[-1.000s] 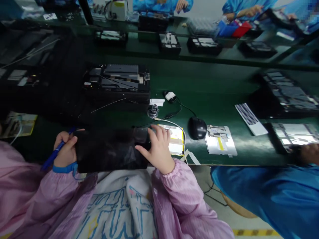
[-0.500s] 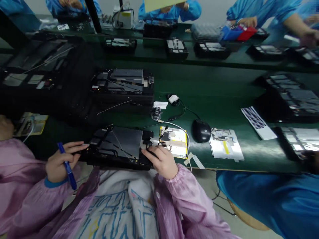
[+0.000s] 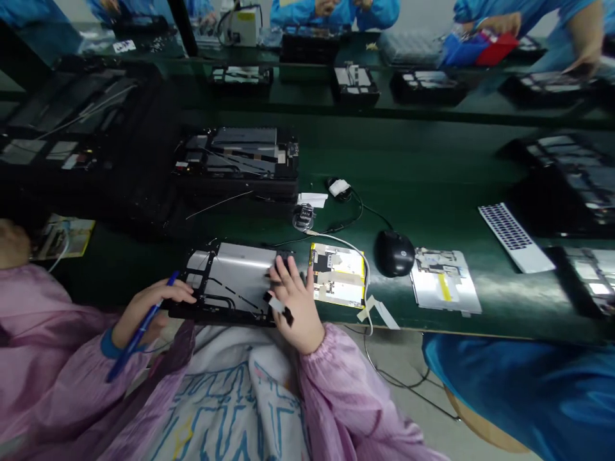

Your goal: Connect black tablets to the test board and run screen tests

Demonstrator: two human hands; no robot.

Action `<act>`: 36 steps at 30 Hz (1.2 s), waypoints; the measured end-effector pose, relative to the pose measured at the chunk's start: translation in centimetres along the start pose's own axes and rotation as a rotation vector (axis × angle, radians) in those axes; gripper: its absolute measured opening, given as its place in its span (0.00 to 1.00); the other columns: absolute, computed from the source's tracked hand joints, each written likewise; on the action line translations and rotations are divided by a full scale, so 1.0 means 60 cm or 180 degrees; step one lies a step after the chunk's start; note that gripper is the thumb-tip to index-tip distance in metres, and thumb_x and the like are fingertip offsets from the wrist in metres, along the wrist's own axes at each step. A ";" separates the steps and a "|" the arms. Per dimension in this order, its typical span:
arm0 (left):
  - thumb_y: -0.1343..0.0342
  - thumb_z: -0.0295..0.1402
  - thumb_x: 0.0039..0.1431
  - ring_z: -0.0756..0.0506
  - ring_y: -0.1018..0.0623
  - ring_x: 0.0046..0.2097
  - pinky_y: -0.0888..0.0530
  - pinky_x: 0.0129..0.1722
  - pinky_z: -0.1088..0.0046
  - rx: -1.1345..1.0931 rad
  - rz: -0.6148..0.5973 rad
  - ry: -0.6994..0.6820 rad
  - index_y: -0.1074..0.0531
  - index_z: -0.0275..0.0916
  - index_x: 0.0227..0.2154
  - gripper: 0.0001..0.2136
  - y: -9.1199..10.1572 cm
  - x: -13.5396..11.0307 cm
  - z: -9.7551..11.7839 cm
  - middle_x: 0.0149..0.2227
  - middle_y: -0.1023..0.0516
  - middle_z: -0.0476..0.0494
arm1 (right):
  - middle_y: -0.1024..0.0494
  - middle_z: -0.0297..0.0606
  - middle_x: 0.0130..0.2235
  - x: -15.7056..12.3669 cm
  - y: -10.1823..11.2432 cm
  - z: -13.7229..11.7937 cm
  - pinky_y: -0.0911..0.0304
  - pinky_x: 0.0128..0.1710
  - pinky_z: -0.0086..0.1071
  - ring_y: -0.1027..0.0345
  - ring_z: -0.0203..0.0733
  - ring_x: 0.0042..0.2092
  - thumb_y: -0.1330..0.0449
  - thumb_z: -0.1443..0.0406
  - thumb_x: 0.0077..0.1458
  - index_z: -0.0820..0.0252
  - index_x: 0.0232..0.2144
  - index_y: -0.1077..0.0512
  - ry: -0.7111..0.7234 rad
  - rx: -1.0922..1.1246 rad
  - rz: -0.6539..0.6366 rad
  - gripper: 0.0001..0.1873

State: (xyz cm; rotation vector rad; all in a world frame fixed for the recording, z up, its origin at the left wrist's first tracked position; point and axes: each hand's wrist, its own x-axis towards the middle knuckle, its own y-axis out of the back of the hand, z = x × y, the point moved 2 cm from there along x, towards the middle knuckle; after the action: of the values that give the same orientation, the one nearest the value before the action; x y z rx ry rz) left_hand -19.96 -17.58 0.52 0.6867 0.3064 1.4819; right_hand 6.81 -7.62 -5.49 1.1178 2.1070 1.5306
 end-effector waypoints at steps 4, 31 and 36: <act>0.58 0.58 0.60 0.46 0.27 0.27 0.30 0.29 0.69 -0.1441 0.0363 -0.0133 0.25 0.37 0.35 0.28 -0.040 0.035 0.031 0.25 0.27 0.44 | 0.43 0.50 0.66 0.027 0.004 -0.033 0.68 0.63 0.66 0.56 0.58 0.68 0.57 0.61 0.65 0.64 0.62 0.42 -0.0132 0.0064 -0.0062 0.25; 0.48 0.26 0.52 0.49 0.26 0.29 0.32 0.30 0.75 -0.0475 -0.1039 0.0583 0.32 0.37 0.24 0.04 -0.196 0.123 0.046 0.27 0.25 0.46 | 0.36 0.52 0.61 0.166 0.026 0.179 0.44 0.60 0.52 0.42 0.51 0.62 0.55 0.61 0.64 0.61 0.35 0.30 0.0080 0.0565 0.0898 0.16; 0.48 0.25 0.51 0.49 0.26 0.30 0.32 0.30 0.75 -0.0491 -0.1075 0.0421 0.33 0.37 0.23 0.04 -0.197 0.120 0.046 0.26 0.26 0.46 | 0.34 0.47 0.61 0.176 0.025 0.183 0.53 0.62 0.59 0.43 0.54 0.62 0.55 0.62 0.64 0.59 0.32 0.31 -0.0300 0.0477 0.0836 0.15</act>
State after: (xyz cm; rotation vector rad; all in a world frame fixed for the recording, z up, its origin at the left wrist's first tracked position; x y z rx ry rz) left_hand -8.16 -10.62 -2.75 0.3912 0.3851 1.2144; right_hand 7.62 7.65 -6.30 1.5415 2.1066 1.4117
